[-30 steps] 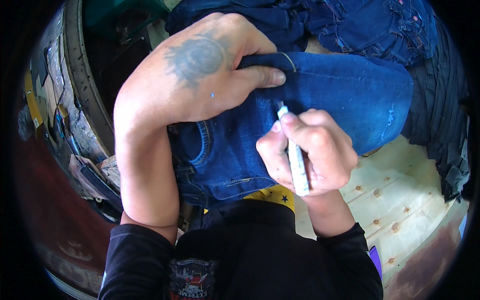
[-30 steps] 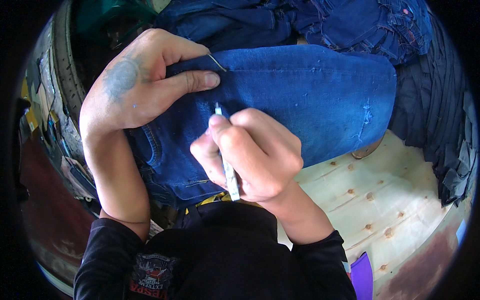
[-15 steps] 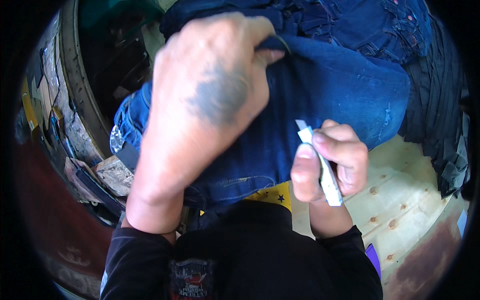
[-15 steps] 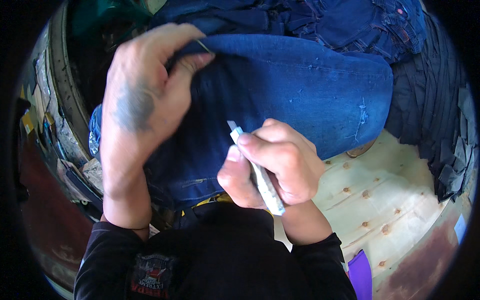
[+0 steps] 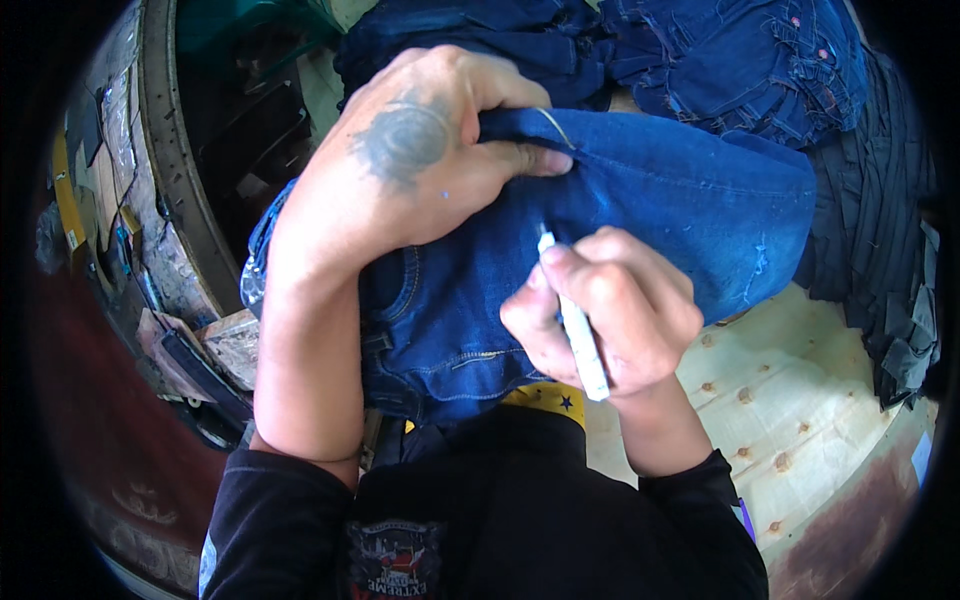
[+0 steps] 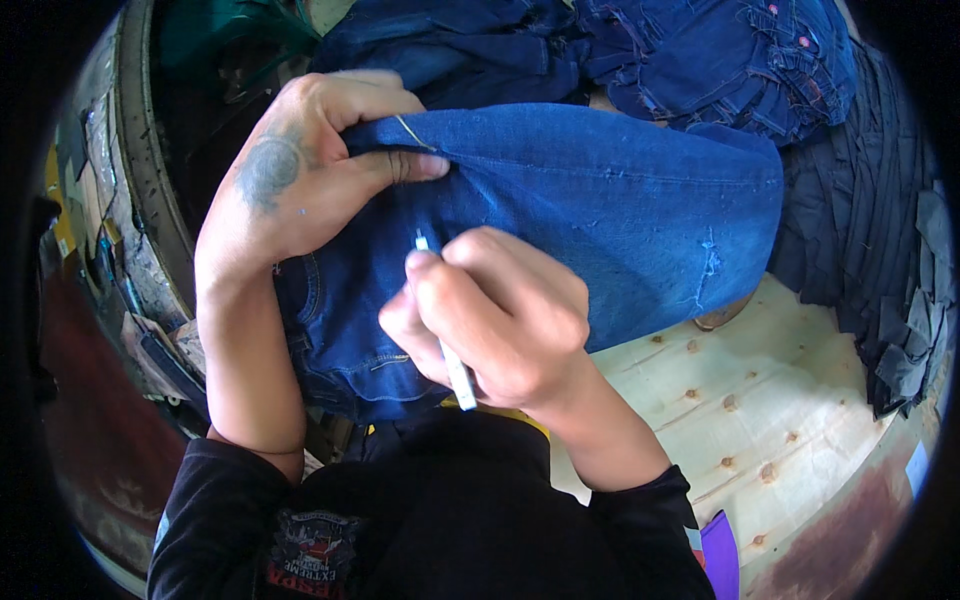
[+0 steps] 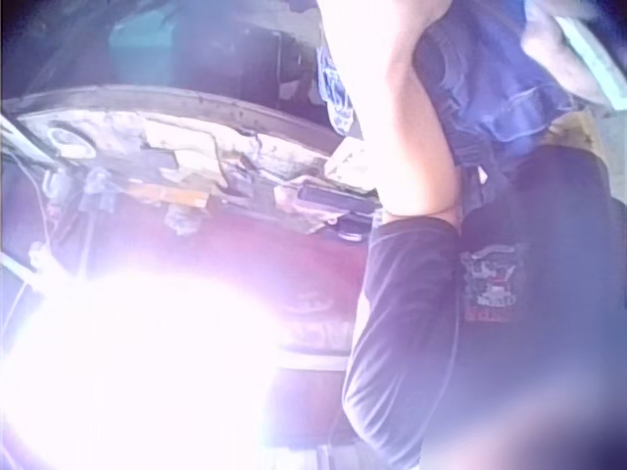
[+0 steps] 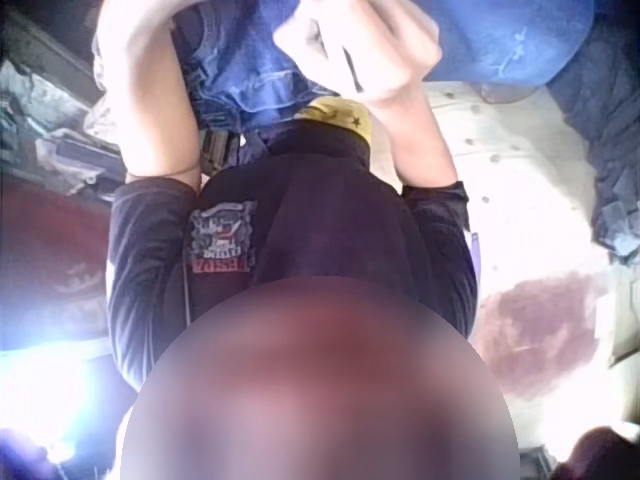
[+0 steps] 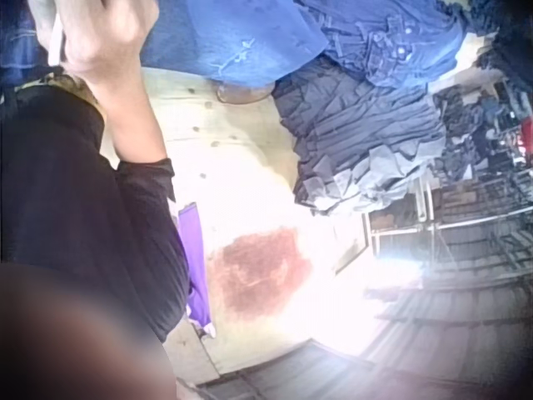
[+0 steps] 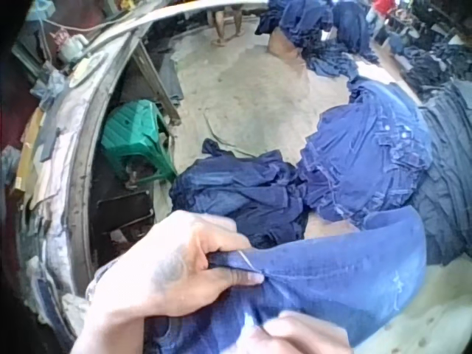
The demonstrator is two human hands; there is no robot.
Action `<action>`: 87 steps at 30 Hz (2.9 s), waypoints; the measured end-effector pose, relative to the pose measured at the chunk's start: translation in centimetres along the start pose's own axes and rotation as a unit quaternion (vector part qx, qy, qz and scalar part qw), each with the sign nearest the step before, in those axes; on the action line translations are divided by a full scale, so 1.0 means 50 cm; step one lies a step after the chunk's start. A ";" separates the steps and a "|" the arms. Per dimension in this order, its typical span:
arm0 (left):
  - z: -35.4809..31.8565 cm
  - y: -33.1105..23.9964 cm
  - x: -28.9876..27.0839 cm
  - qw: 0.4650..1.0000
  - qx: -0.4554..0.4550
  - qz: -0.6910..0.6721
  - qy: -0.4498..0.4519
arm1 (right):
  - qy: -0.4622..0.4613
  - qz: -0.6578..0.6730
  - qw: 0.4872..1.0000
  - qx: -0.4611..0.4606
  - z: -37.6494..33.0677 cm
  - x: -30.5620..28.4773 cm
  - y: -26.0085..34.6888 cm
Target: The person repeatedly marks a pair of blue jeans with a white marker, then pulls at the fabric to create distressed holes. They handle several pairs of jeans, marking and distressing them one at a time.
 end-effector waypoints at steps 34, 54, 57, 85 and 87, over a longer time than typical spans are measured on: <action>-0.017 -0.008 -0.001 0.998 0.017 0.034 -0.053 | -0.016 -0.028 0.999 0.017 0.012 0.011 -0.010; -0.007 -0.020 -0.002 0.995 -0.102 -0.003 0.024 | -0.016 -0.047 0.998 0.023 0.007 0.007 -0.013; -0.005 -0.021 -0.006 0.994 -0.102 -0.021 0.037 | -0.034 -0.015 0.999 0.021 0.005 0.005 -0.013; -0.005 -0.022 -0.006 0.994 -0.098 -0.004 0.048 | -0.026 -0.055 0.997 0.056 -0.004 0.002 -0.019; -0.006 -0.028 -0.008 0.992 -0.116 -0.014 0.053 | -0.029 -0.035 0.998 0.049 -0.005 0.001 -0.018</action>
Point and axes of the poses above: each hand's wrist, its own z-axis towards the middle knuckle, its own x-axis out of the palm, y = z × x, the point moved 1 cm from there along z, towards the middle knuckle, and after that the axes turned 3 degrees about -z, right-handed, at the moved point
